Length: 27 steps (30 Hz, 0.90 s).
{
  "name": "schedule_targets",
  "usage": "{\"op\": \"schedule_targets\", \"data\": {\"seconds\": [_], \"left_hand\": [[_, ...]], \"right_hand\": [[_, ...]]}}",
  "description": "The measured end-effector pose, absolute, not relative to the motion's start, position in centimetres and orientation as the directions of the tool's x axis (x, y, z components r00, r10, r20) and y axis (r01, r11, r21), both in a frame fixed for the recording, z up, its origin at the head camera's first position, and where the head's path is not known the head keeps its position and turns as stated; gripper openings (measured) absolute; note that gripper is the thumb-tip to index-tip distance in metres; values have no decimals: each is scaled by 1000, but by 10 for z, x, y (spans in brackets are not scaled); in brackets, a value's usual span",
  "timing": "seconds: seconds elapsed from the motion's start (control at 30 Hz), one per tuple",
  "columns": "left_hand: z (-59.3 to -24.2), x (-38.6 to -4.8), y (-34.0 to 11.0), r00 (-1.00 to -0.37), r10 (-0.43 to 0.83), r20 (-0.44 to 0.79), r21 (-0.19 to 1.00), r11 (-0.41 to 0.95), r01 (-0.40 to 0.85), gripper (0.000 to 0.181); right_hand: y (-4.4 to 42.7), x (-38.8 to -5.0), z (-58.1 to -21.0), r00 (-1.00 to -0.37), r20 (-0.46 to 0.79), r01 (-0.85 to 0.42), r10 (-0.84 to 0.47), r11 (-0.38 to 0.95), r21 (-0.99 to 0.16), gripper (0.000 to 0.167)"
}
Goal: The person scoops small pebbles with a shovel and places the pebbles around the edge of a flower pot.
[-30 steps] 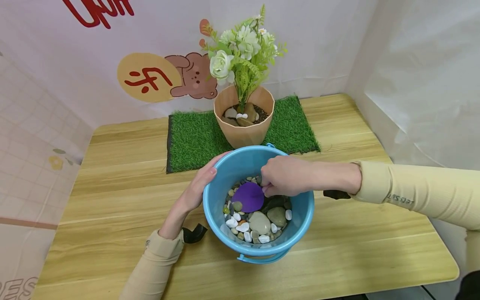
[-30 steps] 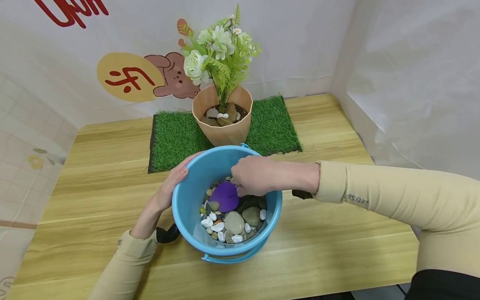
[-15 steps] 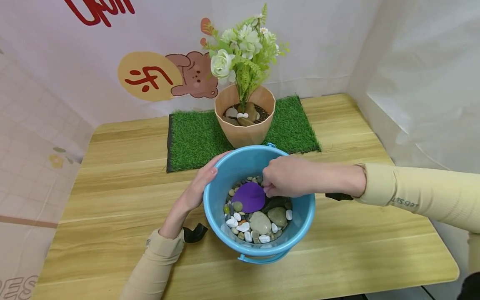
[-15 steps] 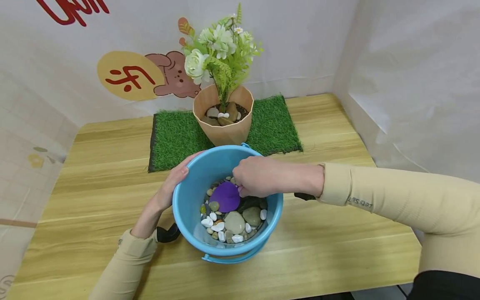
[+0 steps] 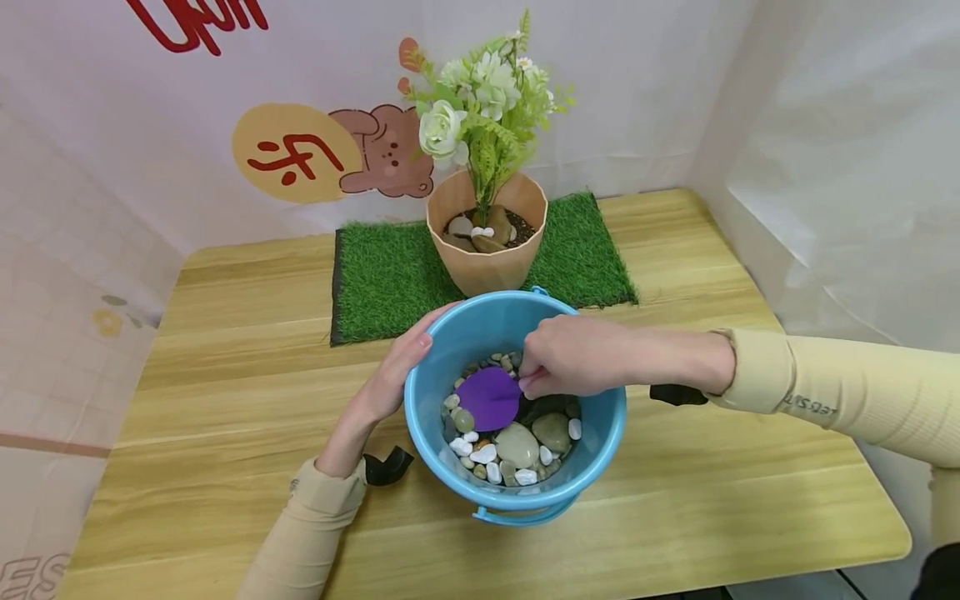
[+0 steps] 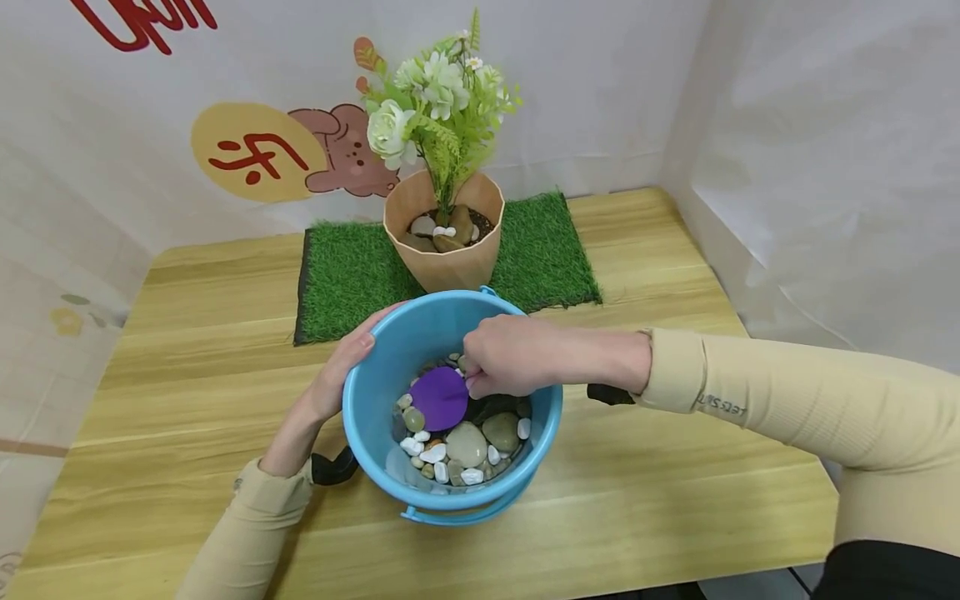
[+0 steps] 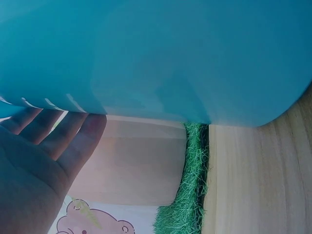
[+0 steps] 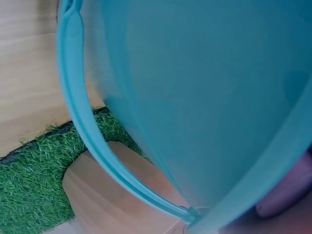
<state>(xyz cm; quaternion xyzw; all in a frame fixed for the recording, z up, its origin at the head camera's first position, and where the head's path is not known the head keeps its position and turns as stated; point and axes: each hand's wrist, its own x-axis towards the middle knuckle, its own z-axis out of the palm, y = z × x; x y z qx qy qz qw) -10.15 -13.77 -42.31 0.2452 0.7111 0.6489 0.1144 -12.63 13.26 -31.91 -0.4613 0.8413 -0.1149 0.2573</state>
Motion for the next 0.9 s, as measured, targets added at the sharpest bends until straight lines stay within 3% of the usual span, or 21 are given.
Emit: {"op": "schedule_targets", "data": {"seconds": [0.6,0.9], "left_hand": [[-423,-103,-138,-841,512,178,975,26,222,62],[-424,-102,-138,-844,509,168,977,26,210,63]], "right_hand": [[150,-128,-298,-399,-363,-612,-842,539,-579,21],[167,-131,-285,-420,-328,-568,-846,526,-633,18]]}}
